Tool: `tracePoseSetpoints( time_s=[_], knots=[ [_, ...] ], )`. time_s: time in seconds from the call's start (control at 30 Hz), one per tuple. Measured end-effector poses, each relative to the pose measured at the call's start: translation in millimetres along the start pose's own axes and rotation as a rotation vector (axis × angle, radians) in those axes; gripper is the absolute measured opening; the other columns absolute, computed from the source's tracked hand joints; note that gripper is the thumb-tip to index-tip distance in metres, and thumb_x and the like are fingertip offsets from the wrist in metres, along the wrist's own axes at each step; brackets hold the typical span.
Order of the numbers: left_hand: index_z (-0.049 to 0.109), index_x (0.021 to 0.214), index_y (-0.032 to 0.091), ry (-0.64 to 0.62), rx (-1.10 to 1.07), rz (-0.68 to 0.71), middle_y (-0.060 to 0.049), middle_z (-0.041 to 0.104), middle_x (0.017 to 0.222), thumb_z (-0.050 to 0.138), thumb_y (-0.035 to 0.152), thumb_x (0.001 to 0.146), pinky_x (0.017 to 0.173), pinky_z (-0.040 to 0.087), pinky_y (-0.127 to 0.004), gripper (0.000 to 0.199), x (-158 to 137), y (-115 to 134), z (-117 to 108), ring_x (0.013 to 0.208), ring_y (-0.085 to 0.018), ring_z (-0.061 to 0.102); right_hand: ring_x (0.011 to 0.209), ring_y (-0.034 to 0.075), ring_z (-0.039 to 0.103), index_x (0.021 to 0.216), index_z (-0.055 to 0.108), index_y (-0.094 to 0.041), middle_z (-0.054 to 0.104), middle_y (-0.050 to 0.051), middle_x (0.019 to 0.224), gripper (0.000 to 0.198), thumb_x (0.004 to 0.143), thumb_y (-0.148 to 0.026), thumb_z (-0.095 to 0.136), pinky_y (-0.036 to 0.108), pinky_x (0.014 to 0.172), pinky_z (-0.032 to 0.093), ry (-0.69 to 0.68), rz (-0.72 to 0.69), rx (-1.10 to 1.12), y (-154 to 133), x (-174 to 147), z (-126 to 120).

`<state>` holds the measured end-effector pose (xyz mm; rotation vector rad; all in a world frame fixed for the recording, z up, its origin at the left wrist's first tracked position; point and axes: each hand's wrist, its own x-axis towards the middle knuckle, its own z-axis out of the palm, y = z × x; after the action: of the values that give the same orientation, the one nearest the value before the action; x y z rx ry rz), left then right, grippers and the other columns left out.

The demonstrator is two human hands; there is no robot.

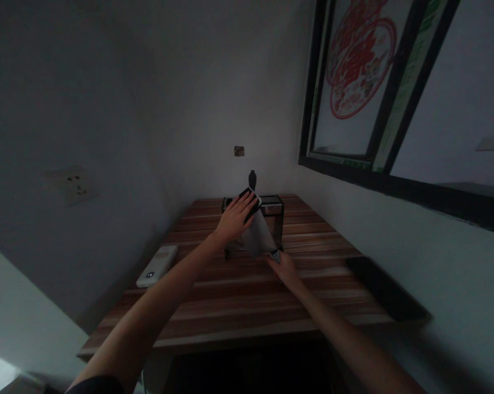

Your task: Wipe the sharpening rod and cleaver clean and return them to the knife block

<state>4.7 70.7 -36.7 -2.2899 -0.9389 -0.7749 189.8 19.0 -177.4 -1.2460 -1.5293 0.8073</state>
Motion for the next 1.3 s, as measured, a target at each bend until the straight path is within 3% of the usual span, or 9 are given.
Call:
tracePoseSetpoints(
  time_s=[0.2,0.47,0.97,1.3],
  knots=[
    [0.03,0.139,0.015,0.001,0.006,0.011,-0.009,0.027,0.148,0.035,0.029,0.091,0.111,0.023,-0.04,0.051,1.9,-2.6,1.3,0.137,-0.02,0.021,0.031,0.011,0.041,0.064,0.049,-0.019,0.043,-0.006,0.039,0.022,0.07,-0.04,0.054,0.021,0.034,0.029,0.011,0.012,0.019,0.7,0.6,0.9],
    [0.024,0.142,0.014,0.002,0.032,0.07,-0.01,0.026,0.148,0.034,0.03,0.091,0.113,0.017,-0.041,0.054,-1.1,-2.6,5.0,0.138,-0.02,0.018,0.033,0.011,0.042,0.064,0.05,-0.019,0.043,-0.006,0.039,0.023,0.07,-0.041,0.053,0.022,0.036,0.032,0.013,0.0,0.004,2.7,1.1,1.7],
    [0.029,0.139,0.013,-0.085,0.018,0.204,-0.009,0.029,0.147,0.038,0.032,0.09,0.113,0.018,-0.04,0.054,-33.0,34.0,16.5,0.138,-0.02,0.019,0.034,0.011,0.04,0.07,0.054,-0.018,0.043,-0.006,0.038,0.023,0.072,-0.041,0.052,0.022,0.037,0.029,0.001,-0.021,-0.019,4.0,2.2,3.1],
    [0.03,0.139,0.013,-0.144,-0.029,0.34,-0.009,0.031,0.146,0.041,0.035,0.089,0.113,0.021,-0.038,0.056,-59.7,67.1,27.8,0.137,-0.019,0.021,0.033,0.013,0.046,0.065,0.051,-0.02,0.047,-0.004,0.037,0.009,0.066,-0.028,0.05,0.023,0.036,0.034,-0.016,0.008,0.03,-2.8,0.4,0.8]
  ],
)
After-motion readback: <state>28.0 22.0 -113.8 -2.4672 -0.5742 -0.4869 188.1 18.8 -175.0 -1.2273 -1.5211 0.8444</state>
